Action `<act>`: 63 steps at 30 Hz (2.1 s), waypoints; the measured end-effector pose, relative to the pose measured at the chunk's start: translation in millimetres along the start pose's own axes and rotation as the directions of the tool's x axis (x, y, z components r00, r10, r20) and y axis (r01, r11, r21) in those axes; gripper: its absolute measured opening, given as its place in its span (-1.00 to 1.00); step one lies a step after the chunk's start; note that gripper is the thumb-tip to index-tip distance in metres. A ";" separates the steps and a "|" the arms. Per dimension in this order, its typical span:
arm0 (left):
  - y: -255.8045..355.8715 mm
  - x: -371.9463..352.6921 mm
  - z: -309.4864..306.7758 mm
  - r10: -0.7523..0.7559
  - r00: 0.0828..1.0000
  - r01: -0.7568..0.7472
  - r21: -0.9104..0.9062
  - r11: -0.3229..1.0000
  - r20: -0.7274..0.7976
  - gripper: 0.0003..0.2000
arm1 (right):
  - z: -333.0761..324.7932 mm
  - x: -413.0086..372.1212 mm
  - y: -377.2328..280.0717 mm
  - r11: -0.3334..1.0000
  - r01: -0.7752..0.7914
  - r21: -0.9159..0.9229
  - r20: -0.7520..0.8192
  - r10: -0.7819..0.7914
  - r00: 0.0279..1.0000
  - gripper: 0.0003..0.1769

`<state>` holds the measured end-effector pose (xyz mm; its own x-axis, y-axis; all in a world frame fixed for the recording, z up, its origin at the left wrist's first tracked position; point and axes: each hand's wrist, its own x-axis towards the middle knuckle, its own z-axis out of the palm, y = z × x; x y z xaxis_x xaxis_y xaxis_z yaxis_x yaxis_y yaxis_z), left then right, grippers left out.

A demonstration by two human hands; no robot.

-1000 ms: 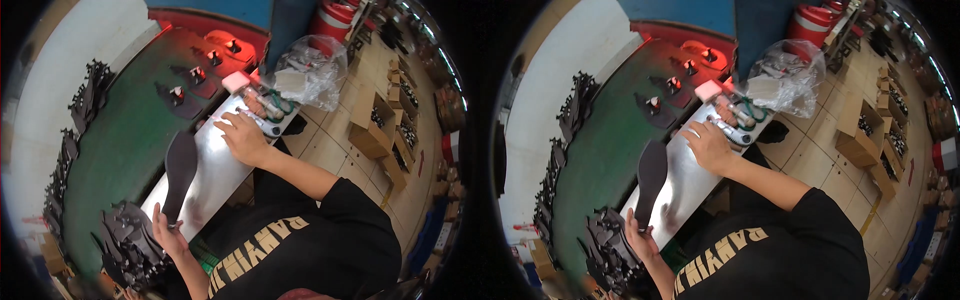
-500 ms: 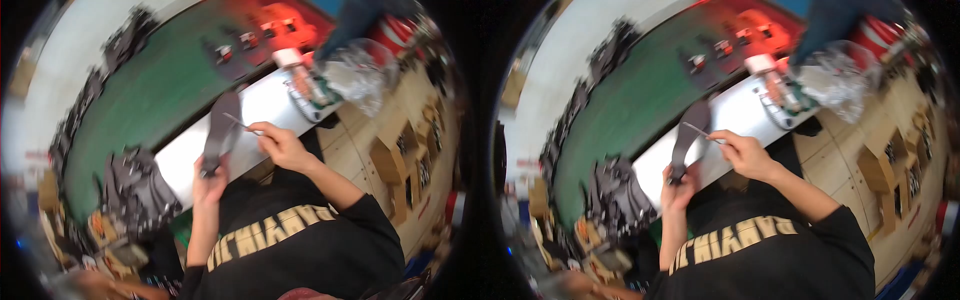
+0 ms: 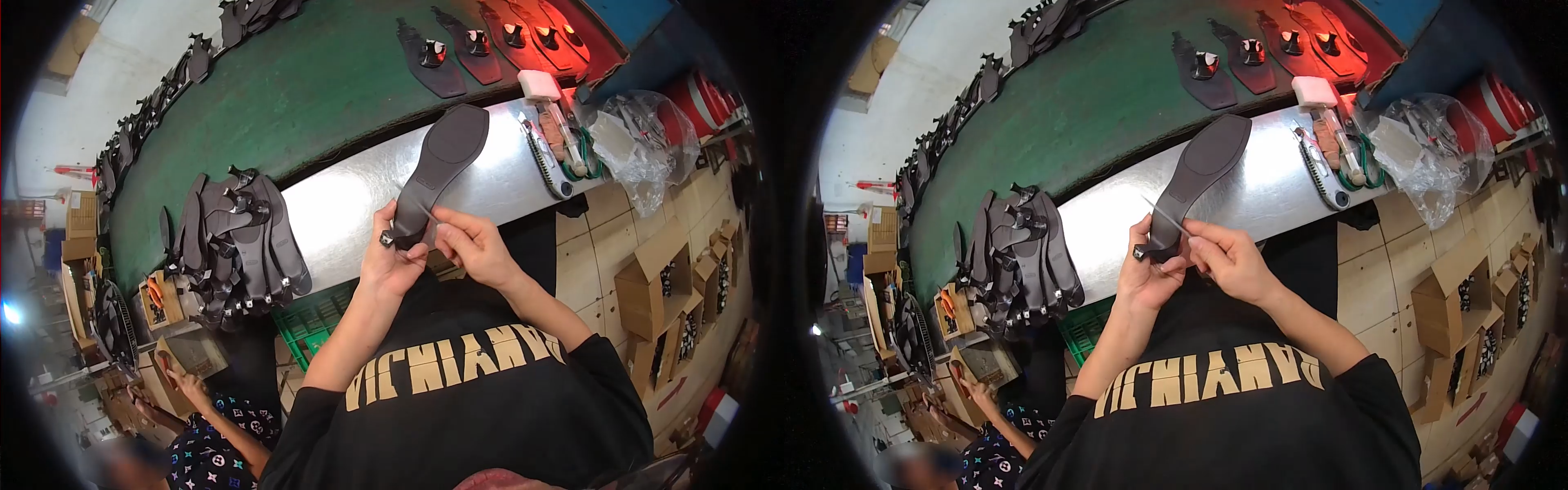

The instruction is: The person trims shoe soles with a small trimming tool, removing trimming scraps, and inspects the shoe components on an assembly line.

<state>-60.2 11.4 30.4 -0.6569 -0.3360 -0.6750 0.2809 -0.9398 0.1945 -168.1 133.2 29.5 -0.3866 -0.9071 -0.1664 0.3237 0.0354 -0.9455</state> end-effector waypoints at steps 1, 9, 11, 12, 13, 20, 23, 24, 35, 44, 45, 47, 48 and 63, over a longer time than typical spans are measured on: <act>0.7 -1.4 2.3 0.034 0.999 -0.033 0.042 0.999 -0.011 -0.69 | -3.5 1.7 -1.7 0.985 -0.113 0.131 0.026 0.111 0.993 -0.60; -0.9 -9.4 2.4 0.708 0.693 -0.661 0.512 0.548 0.136 -0.39 | 8.7 -11.5 -2.7 0.936 -0.310 0.170 0.210 0.273 0.939 -0.53; -0.4 -4.4 -6.6 0.751 0.633 -0.710 0.528 0.467 0.187 -0.36 | 9.9 -10.1 -8.4 0.896 -0.361 0.261 0.202 0.315 0.927 -0.59; -0.3 -3.6 -10.0 0.770 0.602 -0.731 0.534 0.424 0.212 -0.34 | 10.2 -9.1 -9.4 0.871 -0.385 0.305 0.200 0.337 0.920 -0.62; 0.0 -4.7 -11.8 0.760 0.615 -0.725 0.530 0.440 0.211 -0.33 | 7.5 -7.9 -8.0 0.864 -0.355 0.357 0.162 0.317 0.934 -0.70; 13.6 -17.6 2.8 0.715 0.697 -0.649 0.472 0.597 0.054 -0.31 | 11.8 -8.5 -4.3 0.849 0.257 -0.462 0.125 -0.225 0.966 -0.89; 13.3 -19.2 2.3 0.685 0.726 -0.638 0.430 0.639 0.060 -0.32 | 21.4 -6.7 -1.3 0.605 0.466 -0.646 0.157 -0.492 0.856 -0.89; 13.6 -17.7 -1.1 0.671 0.737 -0.638 0.413 0.650 0.082 -0.33 | 25.2 -10.6 -2.7 0.614 0.478 -0.628 0.178 -0.484 0.857 -0.90; 14.8 8.5 -14.3 0.164 0.986 -0.161 -0.099 0.982 0.022 -0.44 | 23.1 -4.4 -4.2 0.610 0.396 -0.686 0.129 -0.434 0.892 -0.94; 105.4 -29.7 -19.3 0.491 0.861 -0.469 -0.164 0.868 0.135 -0.62 | 27.9 -1.4 -13.2 0.575 0.601 -0.555 0.215 -0.599 0.771 -0.95; 113.7 -52.8 -10.0 0.652 0.742 -0.643 -0.114 0.758 0.155 -0.61 | 13.7 1.5 -24.6 0.665 0.490 -0.564 0.090 -0.540 0.837 -0.92; 146.5 -96.9 -9.6 0.749 0.643 -0.761 0.014 0.649 0.159 -0.67 | -17.7 7.8 -43.1 0.734 0.329 -0.594 -0.108 -0.478 0.872 -0.82; 174.7 -113.6 -36.9 0.780 0.597 -0.801 0.090 0.591 0.188 -0.71 | -32.2 11.9 -47.8 0.729 0.275 -0.627 -0.194 -0.488 0.851 -0.74; 123.3 -19.4 59.7 0.823 0.216 -0.447 0.802 -0.395 0.526 -0.64 | -130.9 45.2 -21.2 0.260 -0.042 -0.965 -0.197 -0.603 0.773 -0.65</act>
<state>-54.6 -101.6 109.9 -0.2786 -0.8783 0.3885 -0.3786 0.4722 0.7960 -305.5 146.3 5.3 -0.6638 -0.6404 0.3864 -0.7325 0.4522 -0.5089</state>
